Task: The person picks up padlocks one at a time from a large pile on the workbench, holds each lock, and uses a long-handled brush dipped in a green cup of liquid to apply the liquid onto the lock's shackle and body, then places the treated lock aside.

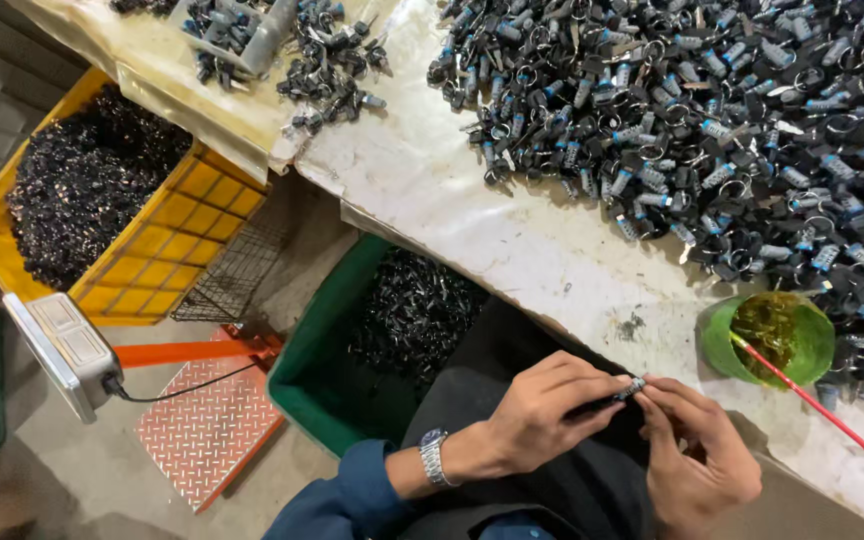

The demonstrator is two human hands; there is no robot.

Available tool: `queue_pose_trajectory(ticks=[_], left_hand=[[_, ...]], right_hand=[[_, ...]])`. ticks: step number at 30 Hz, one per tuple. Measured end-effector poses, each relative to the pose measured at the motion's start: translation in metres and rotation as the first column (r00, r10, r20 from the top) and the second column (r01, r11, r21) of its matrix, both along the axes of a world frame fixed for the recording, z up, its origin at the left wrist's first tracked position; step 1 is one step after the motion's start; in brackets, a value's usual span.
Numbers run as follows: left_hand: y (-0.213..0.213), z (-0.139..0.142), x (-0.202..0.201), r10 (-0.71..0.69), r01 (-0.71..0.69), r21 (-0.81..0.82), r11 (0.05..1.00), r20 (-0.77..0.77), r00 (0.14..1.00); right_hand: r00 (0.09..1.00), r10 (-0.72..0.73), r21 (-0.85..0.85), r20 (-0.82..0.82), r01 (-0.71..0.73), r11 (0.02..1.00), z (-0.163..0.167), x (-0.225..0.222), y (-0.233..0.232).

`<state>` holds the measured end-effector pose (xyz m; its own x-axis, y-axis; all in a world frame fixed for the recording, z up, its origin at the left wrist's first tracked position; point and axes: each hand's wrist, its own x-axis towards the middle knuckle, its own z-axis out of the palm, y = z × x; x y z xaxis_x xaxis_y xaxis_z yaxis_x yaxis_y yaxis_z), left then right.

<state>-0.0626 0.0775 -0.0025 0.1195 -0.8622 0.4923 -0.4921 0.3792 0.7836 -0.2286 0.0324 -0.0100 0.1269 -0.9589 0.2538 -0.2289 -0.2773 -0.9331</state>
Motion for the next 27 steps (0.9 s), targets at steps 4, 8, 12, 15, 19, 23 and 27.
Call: queue_pose_trajectory(ticks=[4, 8, 12, 15, 19, 23, 27], left_hand=[[-0.001, 0.003, 0.000, -0.033, 0.039, -0.078, 0.996, 0.084, 0.996], [-0.002, 0.008, 0.001, -0.072, 0.074, -0.092, 0.993, 0.022, 0.997], [-0.005, 0.008, 0.007, -0.046, 0.043, -0.059, 0.997, -0.055, 0.997], [-0.008, 0.008, 0.008, 0.040, -0.033, 0.045, 0.998, -0.169, 0.985], [-0.013, 0.011, 0.007, -0.012, 0.025, 0.077, 0.997, -0.173, 0.985], [-0.012, 0.016, 0.011, 0.092, -0.080, 0.090, 0.993, -0.132, 0.987], [-0.014, 0.014, 0.012, 0.147, -0.115, 0.154, 0.981, -0.216, 0.965]], right_hand=[[0.989, -0.028, 0.183, 0.146, 0.000, 0.983, -0.028, -0.019, -0.003], [0.942, -0.160, 0.377, 0.296, 0.038, 0.925, -0.061, -0.039, 0.001], [0.869, -0.305, 0.300, 0.388, 0.194, 0.934, -0.063, -0.072, -0.024], [0.827, -0.373, 0.243, 0.420, 0.294, 0.924, -0.048, -0.089, -0.040], [0.921, -0.308, 0.076, 0.239, 0.298, 0.952, -0.023, -0.096, -0.028], [0.716, -0.349, 0.208, 0.605, 0.281, 0.937, -0.014, -0.091, -0.018], [0.577, -0.493, 0.489, 0.651, 0.177, 0.854, -0.016, -0.082, 0.000]])
